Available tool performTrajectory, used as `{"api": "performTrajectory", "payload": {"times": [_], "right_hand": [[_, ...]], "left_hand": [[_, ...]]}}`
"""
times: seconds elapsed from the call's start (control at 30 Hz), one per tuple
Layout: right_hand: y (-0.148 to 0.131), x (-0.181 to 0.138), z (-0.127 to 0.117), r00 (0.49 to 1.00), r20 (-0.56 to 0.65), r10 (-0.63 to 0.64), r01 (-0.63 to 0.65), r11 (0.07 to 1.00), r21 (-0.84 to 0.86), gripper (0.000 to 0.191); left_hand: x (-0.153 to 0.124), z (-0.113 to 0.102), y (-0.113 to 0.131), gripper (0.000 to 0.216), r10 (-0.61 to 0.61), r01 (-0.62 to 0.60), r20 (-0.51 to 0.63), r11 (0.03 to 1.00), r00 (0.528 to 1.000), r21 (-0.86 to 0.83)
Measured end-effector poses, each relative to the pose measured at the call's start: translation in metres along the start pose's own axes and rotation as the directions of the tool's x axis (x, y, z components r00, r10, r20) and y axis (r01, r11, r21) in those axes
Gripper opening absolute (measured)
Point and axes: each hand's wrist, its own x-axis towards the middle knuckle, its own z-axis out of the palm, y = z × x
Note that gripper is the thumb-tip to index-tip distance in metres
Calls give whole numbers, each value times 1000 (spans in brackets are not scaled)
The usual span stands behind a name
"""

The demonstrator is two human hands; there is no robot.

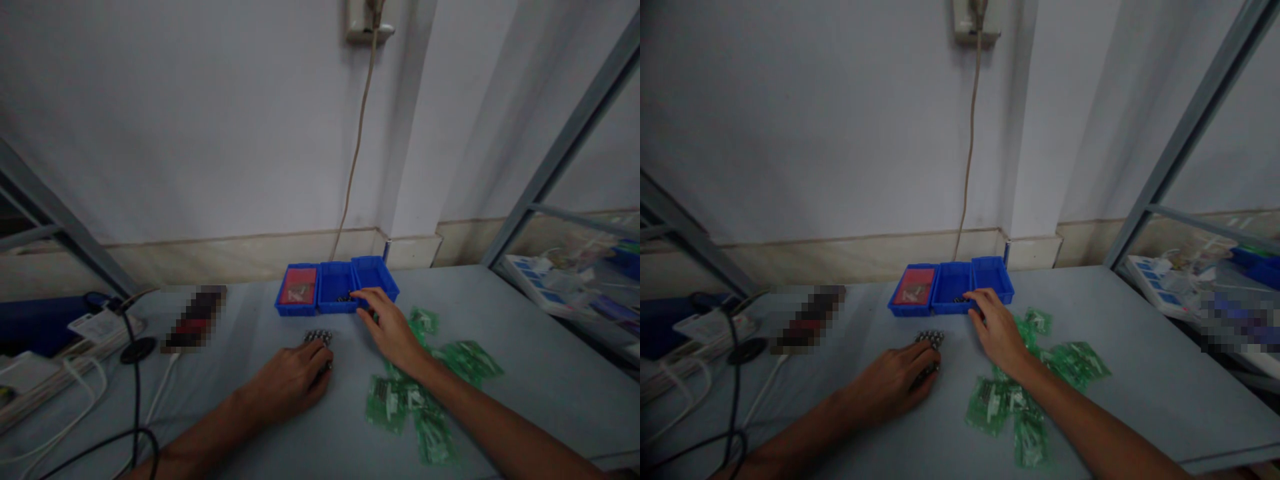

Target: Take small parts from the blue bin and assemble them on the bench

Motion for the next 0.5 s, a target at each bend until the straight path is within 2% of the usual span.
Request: {"api": "performTrajectory", "payload": {"times": [0.3, 0.5], "right_hand": [[-4, -2, 1, 999, 48, -13, 18, 995, -100, 42], [-4, -4, 2, 998, 58, -20, 27, 991, -131, 40]], "left_hand": [[1, 11, -5, 16, 6, -5, -92, 1000, 996, 12], [1, 11, -5, 18, 3, -2, -78, 1000, 997, 13]]}}
